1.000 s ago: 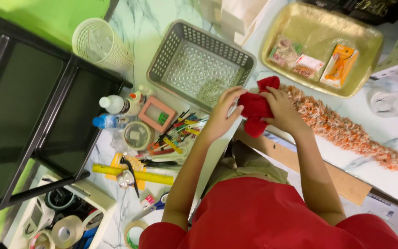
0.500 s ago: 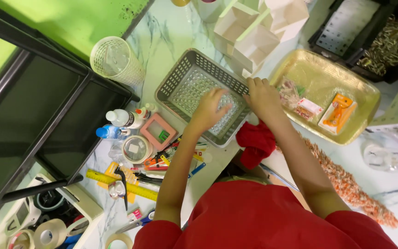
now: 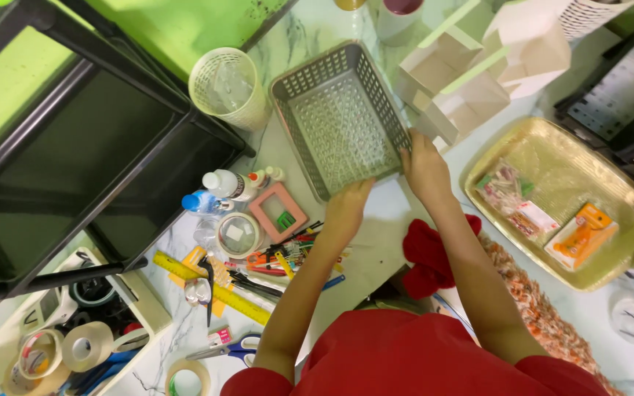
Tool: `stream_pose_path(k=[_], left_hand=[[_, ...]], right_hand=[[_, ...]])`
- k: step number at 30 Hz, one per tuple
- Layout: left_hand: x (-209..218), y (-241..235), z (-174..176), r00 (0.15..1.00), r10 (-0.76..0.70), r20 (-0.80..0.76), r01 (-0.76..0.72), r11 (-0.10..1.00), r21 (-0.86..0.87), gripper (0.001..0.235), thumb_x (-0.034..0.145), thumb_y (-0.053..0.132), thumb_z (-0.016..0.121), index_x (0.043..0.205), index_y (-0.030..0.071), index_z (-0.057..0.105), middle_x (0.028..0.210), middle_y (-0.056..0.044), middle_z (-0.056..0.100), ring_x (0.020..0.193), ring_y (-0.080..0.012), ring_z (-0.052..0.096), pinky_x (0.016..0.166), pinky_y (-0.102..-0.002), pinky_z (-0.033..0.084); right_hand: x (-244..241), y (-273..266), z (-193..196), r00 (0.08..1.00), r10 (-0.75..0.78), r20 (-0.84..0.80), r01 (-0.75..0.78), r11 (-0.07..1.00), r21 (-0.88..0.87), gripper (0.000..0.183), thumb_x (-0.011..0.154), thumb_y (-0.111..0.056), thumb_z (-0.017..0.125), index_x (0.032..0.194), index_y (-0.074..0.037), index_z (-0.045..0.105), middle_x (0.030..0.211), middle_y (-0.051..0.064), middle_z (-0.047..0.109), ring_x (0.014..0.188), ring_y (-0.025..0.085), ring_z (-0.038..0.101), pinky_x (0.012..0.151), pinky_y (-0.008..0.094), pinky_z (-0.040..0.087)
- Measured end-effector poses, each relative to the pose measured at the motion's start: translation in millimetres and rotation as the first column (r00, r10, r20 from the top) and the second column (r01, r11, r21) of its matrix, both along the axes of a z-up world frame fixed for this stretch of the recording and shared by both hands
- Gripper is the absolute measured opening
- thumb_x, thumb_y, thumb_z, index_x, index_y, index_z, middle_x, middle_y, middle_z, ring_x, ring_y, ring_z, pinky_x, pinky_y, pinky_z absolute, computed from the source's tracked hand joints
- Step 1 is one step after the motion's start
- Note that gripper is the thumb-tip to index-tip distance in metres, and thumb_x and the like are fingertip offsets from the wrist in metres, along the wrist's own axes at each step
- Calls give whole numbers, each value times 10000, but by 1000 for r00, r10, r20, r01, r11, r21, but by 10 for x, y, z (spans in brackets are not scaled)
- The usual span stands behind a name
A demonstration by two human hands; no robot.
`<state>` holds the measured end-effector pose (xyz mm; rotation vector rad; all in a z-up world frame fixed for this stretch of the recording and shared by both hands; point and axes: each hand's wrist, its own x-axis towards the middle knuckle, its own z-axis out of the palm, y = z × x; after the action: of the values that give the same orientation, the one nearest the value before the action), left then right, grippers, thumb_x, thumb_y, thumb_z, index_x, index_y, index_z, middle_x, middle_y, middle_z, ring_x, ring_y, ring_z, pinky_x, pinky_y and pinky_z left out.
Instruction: The person wipes a small pink rectangular frame with a red cloth and sprays it with liquid from a bottle.
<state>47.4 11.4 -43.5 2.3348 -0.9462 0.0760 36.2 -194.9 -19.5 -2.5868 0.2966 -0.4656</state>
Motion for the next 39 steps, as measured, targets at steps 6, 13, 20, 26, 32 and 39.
stream_pose_path(k=[6, 13, 20, 26, 32, 39], left_hand=[[759, 26, 44, 995, 101, -17, -101, 995, -13, 388, 920, -14, 514, 1241, 128, 678, 1072, -134, 727, 933, -342, 723, 793, -441, 585], [1459, -135, 171, 995, 100, 10, -97, 983, -157, 387, 831, 15, 637, 1210, 87, 661, 1065, -164, 717, 941, -397, 698, 785, -479, 567], [2485, -475, 477, 994, 110, 5, -107, 978, -178, 269, 828, 91, 725, 1074, 32, 634, 1030, -228, 699, 955, -450, 676, 799, -524, 552], [3463, -1064, 802, 987, 27, 158, 0, 985, -171, 378, 787, 140, 734, 1128, 30, 614, 1055, -241, 692, 965, -469, 662, 782, -534, 541], [4302, -1774, 364, 922, 8, 388, -28, 998, 48, 467, 835, 108, 644, 1296, 129, 572, 1093, -227, 681, 1043, -445, 656, 830, -527, 553], [4792, -2284, -82, 960, -31, 277, -55, 953, 297, 334, 964, 118, 538, 1255, 215, 670, 998, -167, 733, 1001, -379, 714, 798, -509, 582]], right_hand=[[316, 338, 252, 978, 197, 68, -183, 967, -178, 677, 800, -153, 754, 1399, -1, 477, 1480, 309, 411, 1300, 514, 468, 1007, 524, 492], [881, 457, 537, 928, 360, 99, -338, 922, -188, 581, 811, -162, 765, 1330, -31, 542, 1345, 225, 570, 1238, 431, 563, 1002, 490, 493], [1978, 184, 862, 913, 404, 64, -381, 897, -226, 279, 912, -169, 704, 1143, -44, 610, 1034, 184, 703, 876, 405, 708, 702, 488, 564], [3325, -644, 660, 955, 283, -94, -296, 869, -397, 257, 909, -153, 689, 1112, -23, 600, 946, 220, 710, 831, 425, 717, 665, 516, 569], [4101, -1311, 264, 961, 51, -273, -201, 808, -554, 273, 892, -167, 661, 1147, -74, 687, 1131, 184, 704, 1034, 370, 705, 812, 470, 587], [4362, -1482, 186, 879, -152, -451, -141, 821, -552, 298, 978, -358, 594, 1181, -221, 765, 1310, 124, 639, 1202, 306, 642, 958, 468, 518]])
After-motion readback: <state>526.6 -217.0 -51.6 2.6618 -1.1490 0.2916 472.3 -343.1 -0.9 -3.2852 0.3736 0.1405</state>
